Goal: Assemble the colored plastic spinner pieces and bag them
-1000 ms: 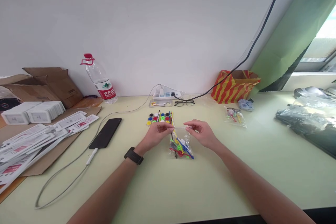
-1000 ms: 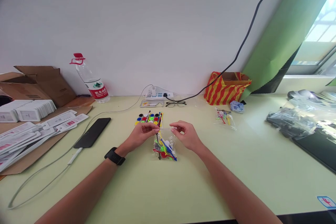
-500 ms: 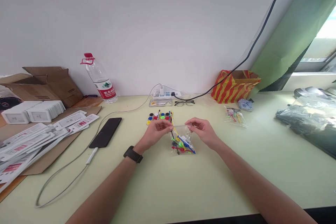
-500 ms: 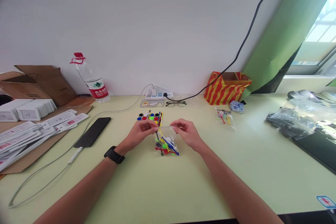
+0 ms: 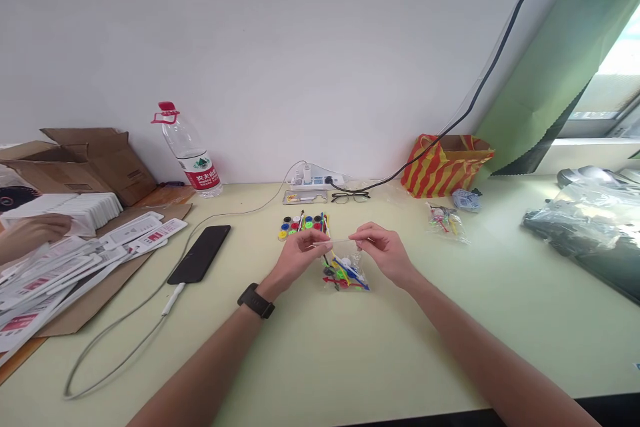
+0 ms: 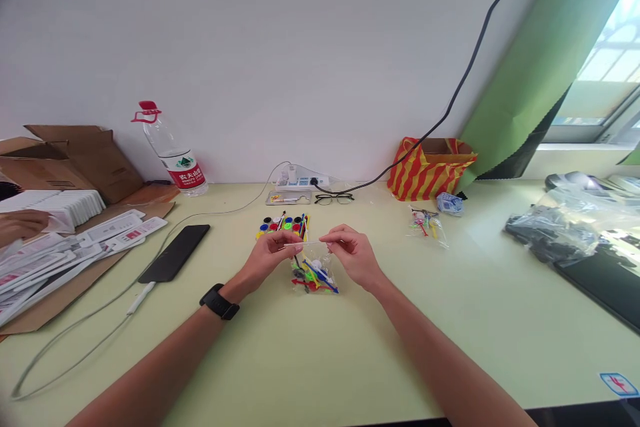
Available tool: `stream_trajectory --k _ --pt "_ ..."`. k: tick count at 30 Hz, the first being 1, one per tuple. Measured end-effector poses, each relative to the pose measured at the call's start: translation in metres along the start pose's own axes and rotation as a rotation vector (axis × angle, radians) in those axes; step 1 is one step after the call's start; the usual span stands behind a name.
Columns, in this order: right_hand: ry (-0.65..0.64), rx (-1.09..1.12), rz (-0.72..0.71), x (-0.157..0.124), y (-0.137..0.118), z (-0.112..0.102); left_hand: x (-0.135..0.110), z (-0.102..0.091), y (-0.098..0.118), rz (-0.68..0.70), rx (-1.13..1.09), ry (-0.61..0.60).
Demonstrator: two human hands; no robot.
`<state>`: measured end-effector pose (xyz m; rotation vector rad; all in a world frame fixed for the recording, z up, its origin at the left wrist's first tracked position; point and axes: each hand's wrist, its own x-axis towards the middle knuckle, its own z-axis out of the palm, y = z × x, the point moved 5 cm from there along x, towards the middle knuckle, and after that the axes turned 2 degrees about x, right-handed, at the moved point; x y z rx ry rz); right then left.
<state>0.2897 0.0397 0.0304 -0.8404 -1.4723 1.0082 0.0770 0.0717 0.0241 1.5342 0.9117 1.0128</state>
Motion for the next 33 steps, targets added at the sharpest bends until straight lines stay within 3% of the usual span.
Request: stream_trajectory --k 11,21,33 --pt "0.028 0.004 0.001 -0.0042 -0.0024 0.0091 -0.0013 0.0092 0.0021 -0.025 -0.009 0.041" --pt "0.057 -0.038 -0.041 -0.0037 -0.0001 0.0044 -0.0003 0.0057 -0.0008 0.007 0.123 -0.112" --pt "-0.088 -0.100 -0.079 -0.0037 -0.0090 0.0072 -0.0060 0.0111 0.0065 -0.074 0.106 -0.273"
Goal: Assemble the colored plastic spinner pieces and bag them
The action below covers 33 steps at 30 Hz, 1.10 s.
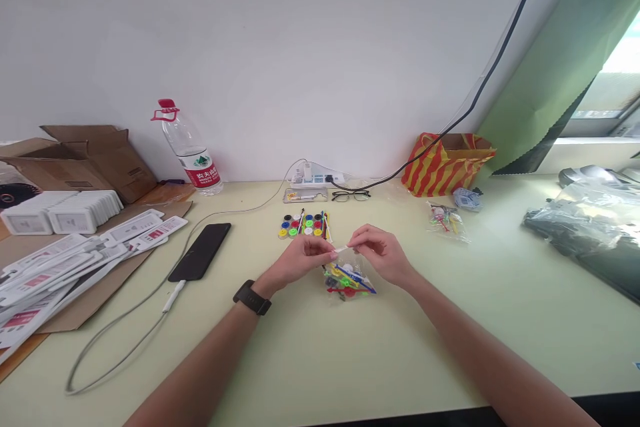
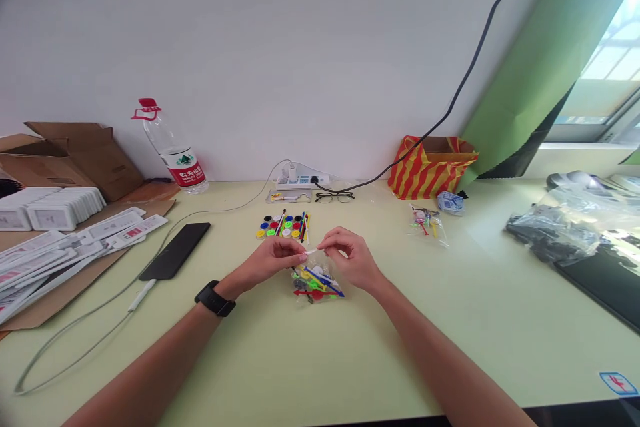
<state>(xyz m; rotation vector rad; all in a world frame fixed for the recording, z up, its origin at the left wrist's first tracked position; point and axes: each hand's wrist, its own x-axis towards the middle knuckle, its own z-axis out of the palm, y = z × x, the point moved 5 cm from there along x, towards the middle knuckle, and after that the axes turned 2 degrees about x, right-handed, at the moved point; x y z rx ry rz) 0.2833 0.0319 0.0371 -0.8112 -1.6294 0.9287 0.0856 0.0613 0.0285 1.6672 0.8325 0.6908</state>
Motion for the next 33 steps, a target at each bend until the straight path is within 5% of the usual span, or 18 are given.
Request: stream_trajectory --k 8,33 --pt "-0.143 -0.117 0.239 -0.004 0.012 0.012 -0.001 0.007 0.007 0.050 0.087 -0.037" --pt "-0.215 -0.056 0.402 -0.002 0.021 -0.007 0.002 -0.002 -0.006 0.007 0.112 -0.037"
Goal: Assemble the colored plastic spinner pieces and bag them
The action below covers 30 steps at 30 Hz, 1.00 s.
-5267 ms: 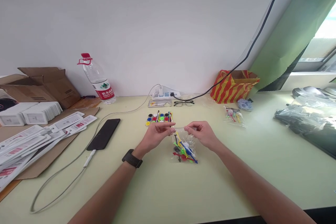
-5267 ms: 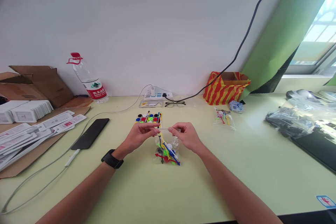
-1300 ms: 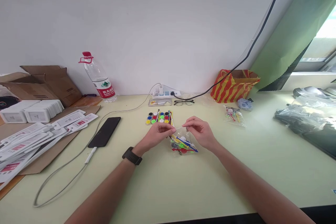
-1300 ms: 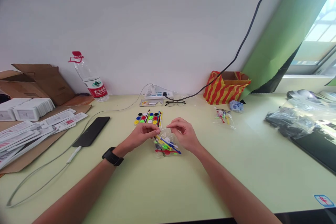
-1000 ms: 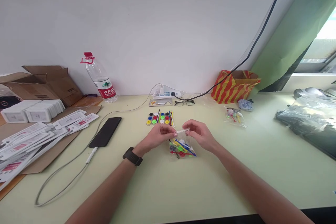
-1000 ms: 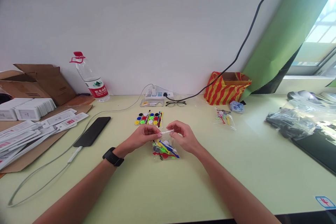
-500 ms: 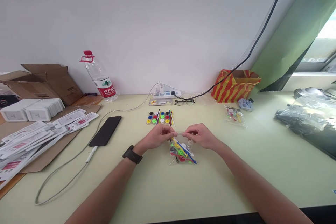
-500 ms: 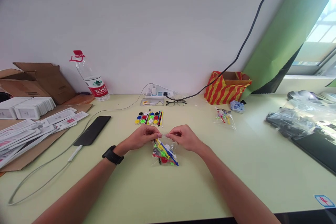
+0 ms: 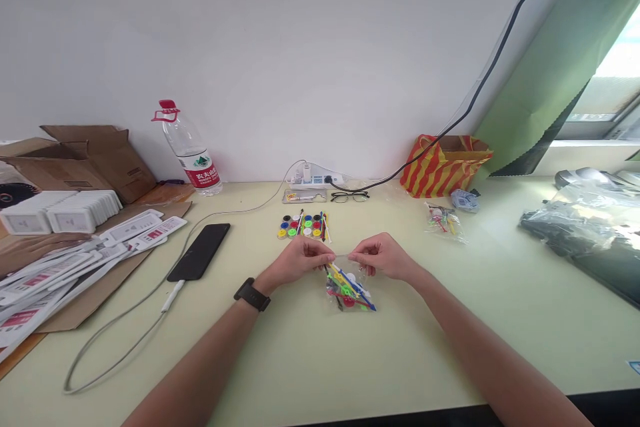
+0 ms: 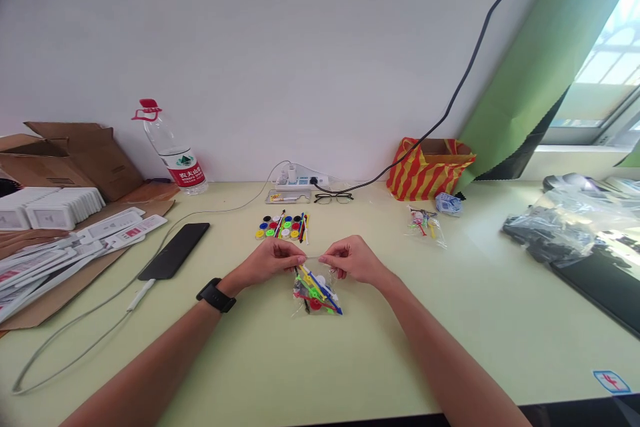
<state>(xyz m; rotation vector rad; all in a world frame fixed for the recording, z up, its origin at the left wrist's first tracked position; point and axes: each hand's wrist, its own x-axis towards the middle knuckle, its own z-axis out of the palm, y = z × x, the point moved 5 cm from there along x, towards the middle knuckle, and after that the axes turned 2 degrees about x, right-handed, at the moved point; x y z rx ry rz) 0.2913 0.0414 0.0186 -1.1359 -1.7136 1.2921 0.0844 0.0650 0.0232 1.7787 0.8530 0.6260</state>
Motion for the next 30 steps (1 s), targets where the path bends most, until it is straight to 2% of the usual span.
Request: stream_trajectory --k 8,14,20,22,27,30 --pt "0.011 -0.039 0.075 0.002 0.009 -0.013 0.005 -0.002 -0.005 0.041 0.020 0.079" --pt "-0.034 -0.072 0.065 0.000 0.006 -0.015 0.006 -0.006 -0.010 0.035 0.008 0.144" --pt "-0.073 -0.156 0.093 -0.003 0.006 -0.020 0.006 -0.002 -0.013 0.010 -0.020 0.141" --pt "-0.096 -0.163 0.068 -0.003 0.004 -0.019 0.006 0.001 -0.012 0.001 -0.044 0.127" --pt "-0.058 -0.104 -0.082 -0.001 -0.004 -0.008 0.005 0.007 -0.008 0.000 -0.059 0.121" --pt "-0.073 -0.098 -0.068 0.001 0.000 -0.002 0.005 0.005 -0.006 0.019 -0.044 0.132"
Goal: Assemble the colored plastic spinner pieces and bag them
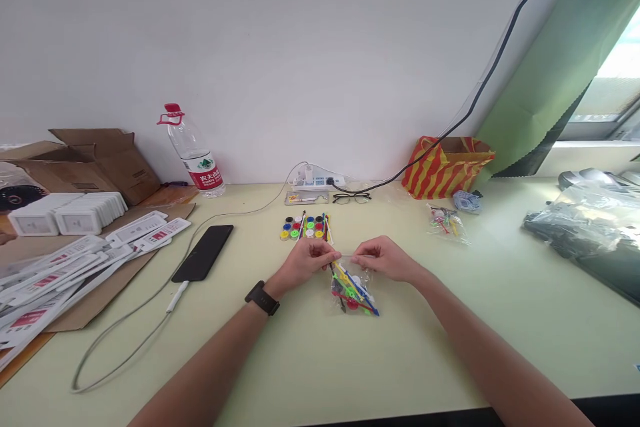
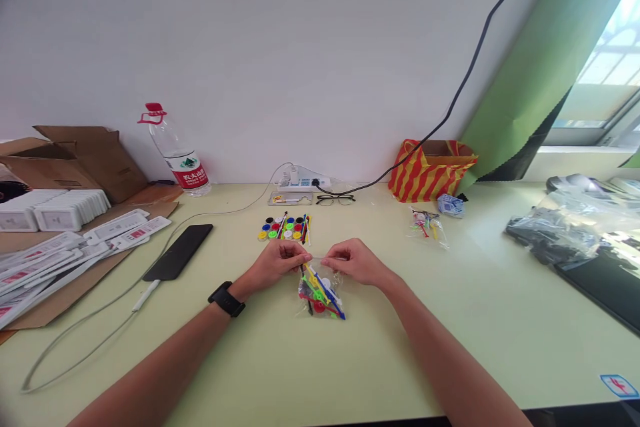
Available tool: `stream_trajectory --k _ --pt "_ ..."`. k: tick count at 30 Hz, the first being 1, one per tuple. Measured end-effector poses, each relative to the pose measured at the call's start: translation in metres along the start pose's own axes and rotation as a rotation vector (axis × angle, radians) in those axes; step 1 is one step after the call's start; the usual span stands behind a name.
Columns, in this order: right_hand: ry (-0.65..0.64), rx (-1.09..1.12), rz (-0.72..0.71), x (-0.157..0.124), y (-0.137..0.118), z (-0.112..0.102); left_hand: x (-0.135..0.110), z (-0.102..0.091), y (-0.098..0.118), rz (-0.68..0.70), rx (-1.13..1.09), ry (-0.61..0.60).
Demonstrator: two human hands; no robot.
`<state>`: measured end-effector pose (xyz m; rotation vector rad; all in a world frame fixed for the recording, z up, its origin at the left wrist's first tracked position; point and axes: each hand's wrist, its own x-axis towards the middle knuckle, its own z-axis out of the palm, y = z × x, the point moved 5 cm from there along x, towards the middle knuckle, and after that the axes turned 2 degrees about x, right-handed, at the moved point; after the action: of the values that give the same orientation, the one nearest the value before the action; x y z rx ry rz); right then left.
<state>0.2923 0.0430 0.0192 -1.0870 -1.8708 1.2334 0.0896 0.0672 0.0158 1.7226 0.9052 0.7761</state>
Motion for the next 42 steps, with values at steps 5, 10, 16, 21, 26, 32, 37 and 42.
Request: stream_trajectory --k 5,10,16,21,26,32,37,42 --pt "0.081 -0.023 -0.039 0.000 0.001 -0.014 0.000 -0.006 0.000 0.010 0.032 0.006" --pt "0.169 -0.019 -0.053 -0.006 -0.002 -0.038 -0.003 -0.014 0.000 0.033 0.036 0.066" --pt "0.517 -0.092 -0.105 -0.016 0.005 -0.082 -0.001 -0.026 -0.008 0.007 0.072 0.234" --pt "0.995 -0.489 -0.200 -0.038 0.010 -0.120 -0.001 -0.024 -0.015 0.009 0.172 0.259" --pt "1.058 -0.849 -0.147 -0.047 0.023 -0.138 -0.004 -0.013 -0.009 0.093 0.413 0.177" --pt "0.566 -0.947 -0.027 -0.030 0.054 -0.117 -0.004 -0.011 -0.008 0.118 0.472 0.159" --pt "0.630 -0.882 -0.034 -0.023 0.054 -0.106 -0.009 -0.006 -0.003 0.122 0.387 0.104" --pt "0.524 -0.754 -0.168 0.016 0.037 -0.038 -0.013 -0.012 0.004 0.181 0.211 0.235"
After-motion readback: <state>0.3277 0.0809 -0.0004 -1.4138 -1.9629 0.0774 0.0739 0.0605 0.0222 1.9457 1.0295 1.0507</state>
